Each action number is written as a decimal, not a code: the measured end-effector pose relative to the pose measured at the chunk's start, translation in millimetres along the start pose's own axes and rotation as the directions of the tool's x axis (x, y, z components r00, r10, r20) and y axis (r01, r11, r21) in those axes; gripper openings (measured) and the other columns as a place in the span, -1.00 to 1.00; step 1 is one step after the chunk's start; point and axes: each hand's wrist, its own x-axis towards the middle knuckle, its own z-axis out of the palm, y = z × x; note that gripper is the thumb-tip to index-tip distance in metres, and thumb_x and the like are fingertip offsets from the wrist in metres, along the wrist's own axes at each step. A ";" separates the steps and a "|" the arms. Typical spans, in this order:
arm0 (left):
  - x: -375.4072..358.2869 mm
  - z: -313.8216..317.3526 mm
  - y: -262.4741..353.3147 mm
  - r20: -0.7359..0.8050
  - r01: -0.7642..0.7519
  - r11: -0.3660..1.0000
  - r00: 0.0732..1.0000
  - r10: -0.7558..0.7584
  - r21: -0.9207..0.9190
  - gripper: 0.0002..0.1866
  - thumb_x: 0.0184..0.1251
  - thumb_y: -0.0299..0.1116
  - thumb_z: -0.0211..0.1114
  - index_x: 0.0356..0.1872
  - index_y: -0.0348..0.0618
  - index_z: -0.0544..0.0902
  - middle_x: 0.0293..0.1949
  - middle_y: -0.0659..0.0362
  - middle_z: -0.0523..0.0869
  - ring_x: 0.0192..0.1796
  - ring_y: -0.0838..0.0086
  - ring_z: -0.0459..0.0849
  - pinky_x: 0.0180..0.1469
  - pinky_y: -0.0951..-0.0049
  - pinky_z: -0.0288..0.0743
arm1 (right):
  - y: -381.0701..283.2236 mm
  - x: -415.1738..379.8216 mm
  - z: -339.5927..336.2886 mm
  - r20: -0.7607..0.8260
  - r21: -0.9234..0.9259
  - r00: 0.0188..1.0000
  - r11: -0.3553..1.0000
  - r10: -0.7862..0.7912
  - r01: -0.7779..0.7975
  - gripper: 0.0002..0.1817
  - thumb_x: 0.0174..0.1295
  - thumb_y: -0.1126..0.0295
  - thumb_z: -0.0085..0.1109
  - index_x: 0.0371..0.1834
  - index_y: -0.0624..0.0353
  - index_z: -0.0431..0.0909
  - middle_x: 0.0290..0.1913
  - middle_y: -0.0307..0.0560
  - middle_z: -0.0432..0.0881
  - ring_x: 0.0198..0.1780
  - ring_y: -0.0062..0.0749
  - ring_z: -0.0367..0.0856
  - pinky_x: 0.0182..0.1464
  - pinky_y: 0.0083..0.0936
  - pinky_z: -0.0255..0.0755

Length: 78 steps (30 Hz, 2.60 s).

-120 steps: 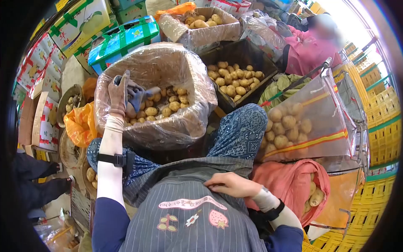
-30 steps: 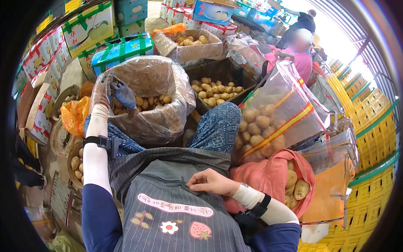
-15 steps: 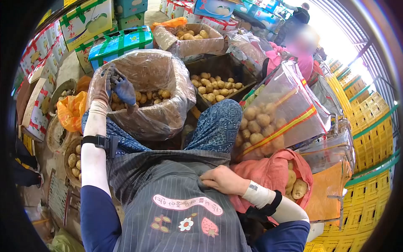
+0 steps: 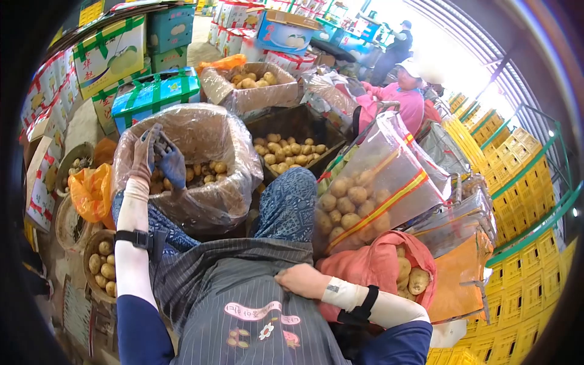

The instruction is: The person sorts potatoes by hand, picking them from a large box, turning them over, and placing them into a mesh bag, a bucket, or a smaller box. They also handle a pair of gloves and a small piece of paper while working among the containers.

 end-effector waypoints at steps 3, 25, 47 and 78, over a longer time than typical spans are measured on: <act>-3.7 12.1 4.0 -0.030 -0.010 0.998 1.000 0.008 -0.064 -0.76 0.32 -0.15 0.41 -0.23 -0.11 0.70 -0.42 0.33 0.66 -0.52 0.69 0.54 -0.50 0.65 0.36 | -3.7 18.8 10.8 -0.064 0.249 0.995 0.964 -0.077 0.090 -0.78 0.16 0.44 0.09 -0.13 0.23 0.50 -0.15 0.12 0.57 -0.11 0.09 0.63 -0.08 -0.16 0.53; -42.1 46.4 39.5 0.221 0.204 0.929 0.965 -0.139 -0.308 -0.78 0.43 -0.45 0.23 0.01 -0.34 0.59 -0.41 0.07 0.71 -0.64 0.49 0.63 -0.65 0.55 0.47 | 21.0 102.5 1.5 0.111 -0.122 0.988 0.985 -0.107 0.120 -0.86 0.20 0.41 0.04 -0.27 0.23 0.52 -0.28 0.01 0.57 -0.25 -0.09 0.68 -0.27 -0.24 0.56; -38.4 39.4 33.7 0.159 0.185 0.941 0.977 -0.144 -0.284 -0.77 0.41 -0.32 0.33 -0.06 -0.26 0.67 -0.36 0.20 0.71 -0.52 0.65 0.60 -0.50 0.66 0.47 | 53.7 95.0 6.6 0.253 0.202 0.937 0.960 -0.240 0.191 -0.77 0.12 0.46 0.15 -0.18 0.33 0.49 -0.16 0.24 0.61 -0.10 0.18 0.63 -0.04 -0.12 0.52; -52.8 32.1 39.5 0.069 -0.199 0.864 0.980 0.188 0.462 -0.57 0.54 -0.16 0.10 0.20 -0.28 0.56 0.13 0.08 0.61 -0.09 0.52 0.64 -0.05 0.55 0.55 | 431.7 158.3 -177.2 -0.095 0.805 0.210 -0.049 0.973 0.591 -0.78 0.48 0.33 0.00 -0.32 0.16 0.51 -0.46 -0.17 0.62 -0.48 -0.36 0.64 -0.54 -0.53 0.45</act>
